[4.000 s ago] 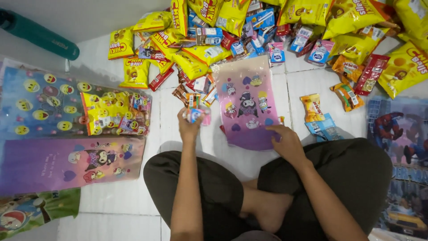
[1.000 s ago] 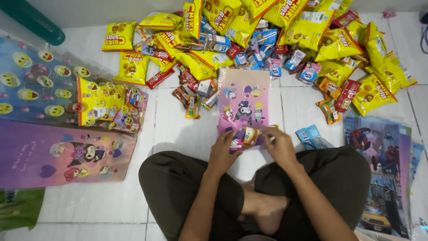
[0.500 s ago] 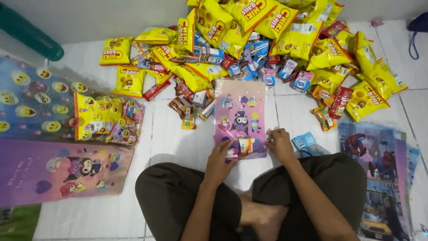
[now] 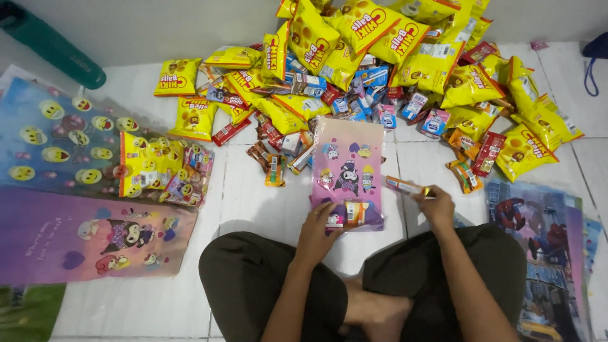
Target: A person sits on the floor and packs various small snack packets into a larger clear plastic bag.
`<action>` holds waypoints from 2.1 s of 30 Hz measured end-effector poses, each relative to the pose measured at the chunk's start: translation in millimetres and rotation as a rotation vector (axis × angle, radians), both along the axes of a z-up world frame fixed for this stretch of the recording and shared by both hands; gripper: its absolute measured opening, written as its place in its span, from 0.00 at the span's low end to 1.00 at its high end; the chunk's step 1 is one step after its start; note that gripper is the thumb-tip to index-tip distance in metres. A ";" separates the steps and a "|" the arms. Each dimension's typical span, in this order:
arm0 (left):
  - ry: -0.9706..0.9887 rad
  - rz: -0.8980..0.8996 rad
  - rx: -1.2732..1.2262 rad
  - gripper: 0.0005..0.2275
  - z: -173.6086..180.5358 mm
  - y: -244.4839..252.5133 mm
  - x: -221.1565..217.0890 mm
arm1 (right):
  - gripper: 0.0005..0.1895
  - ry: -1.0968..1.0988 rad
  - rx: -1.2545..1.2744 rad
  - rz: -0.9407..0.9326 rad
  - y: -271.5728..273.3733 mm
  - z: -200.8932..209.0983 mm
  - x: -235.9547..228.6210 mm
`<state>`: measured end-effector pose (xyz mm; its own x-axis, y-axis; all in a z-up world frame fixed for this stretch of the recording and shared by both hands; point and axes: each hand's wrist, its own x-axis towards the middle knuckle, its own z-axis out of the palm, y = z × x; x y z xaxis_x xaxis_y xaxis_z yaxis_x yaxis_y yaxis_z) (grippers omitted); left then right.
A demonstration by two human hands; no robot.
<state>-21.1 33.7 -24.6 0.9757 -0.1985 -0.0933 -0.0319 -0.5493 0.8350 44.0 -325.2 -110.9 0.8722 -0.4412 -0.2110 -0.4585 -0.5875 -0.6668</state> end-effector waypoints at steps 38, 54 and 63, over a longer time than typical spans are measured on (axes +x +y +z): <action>0.223 0.081 -0.074 0.23 29.1 0.8 9.6 | 0.13 -0.296 -0.217 0.389 -47.1 31.1 24.3; -0.062 0.202 -0.059 0.15 -2.6 6.3 15.7 | 0.27 -0.076 0.487 -0.425 -138.4 11.9 75.7; -0.122 0.184 -0.059 0.15 -18.9 5.9 13.8 | 0.21 -0.378 0.026 -0.491 -197.6 -127.4 89.9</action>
<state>-7.2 39.6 -43.5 0.9993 -0.0174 0.0338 -0.0379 -0.5059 0.8618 133.9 -522.8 -238.2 0.5851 -0.8090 0.0571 -0.4006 -0.3495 -0.8470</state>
